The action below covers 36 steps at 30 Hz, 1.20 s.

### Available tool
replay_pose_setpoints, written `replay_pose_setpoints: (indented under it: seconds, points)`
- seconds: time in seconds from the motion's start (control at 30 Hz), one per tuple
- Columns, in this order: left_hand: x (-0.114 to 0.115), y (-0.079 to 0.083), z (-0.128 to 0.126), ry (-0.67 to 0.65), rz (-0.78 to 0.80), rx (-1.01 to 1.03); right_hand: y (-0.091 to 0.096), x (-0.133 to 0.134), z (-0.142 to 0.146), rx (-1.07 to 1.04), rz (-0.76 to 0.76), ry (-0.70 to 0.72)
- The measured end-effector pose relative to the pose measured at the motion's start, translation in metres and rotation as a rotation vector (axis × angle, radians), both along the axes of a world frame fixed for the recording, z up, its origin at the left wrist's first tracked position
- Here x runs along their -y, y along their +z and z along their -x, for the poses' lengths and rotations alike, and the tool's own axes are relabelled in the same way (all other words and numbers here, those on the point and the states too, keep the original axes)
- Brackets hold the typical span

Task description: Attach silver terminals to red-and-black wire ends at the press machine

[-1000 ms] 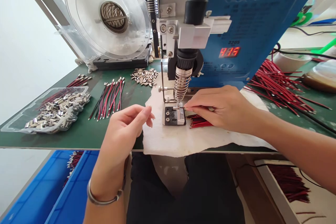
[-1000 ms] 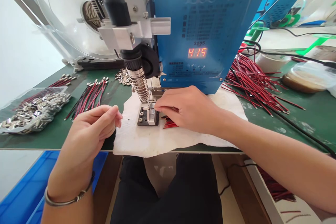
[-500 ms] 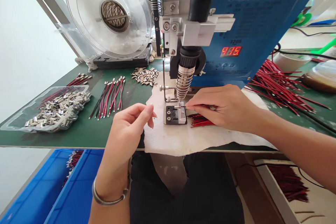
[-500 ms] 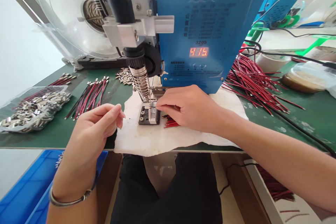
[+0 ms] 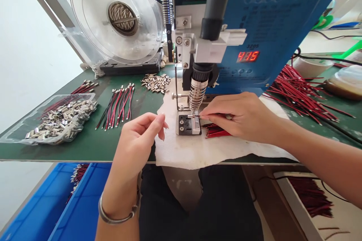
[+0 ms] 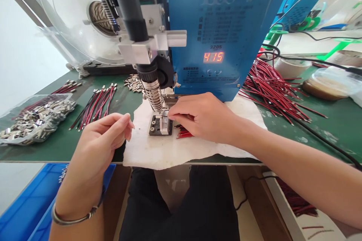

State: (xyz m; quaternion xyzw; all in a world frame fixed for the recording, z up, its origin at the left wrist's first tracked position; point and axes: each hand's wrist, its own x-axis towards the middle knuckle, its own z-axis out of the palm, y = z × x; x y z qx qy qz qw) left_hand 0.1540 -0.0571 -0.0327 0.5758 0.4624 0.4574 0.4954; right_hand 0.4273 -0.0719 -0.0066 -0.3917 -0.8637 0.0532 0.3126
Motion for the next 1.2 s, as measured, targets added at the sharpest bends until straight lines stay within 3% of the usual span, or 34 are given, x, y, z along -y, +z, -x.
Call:
replay_pose_setpoints:
  seconds: [1.2]
  points:
    - [-0.0014, -0.0064, 0.0021, 0.002, -0.019, -0.056, -0.0041, -0.0021, -0.0029, 0.014, -0.115, 0.034]
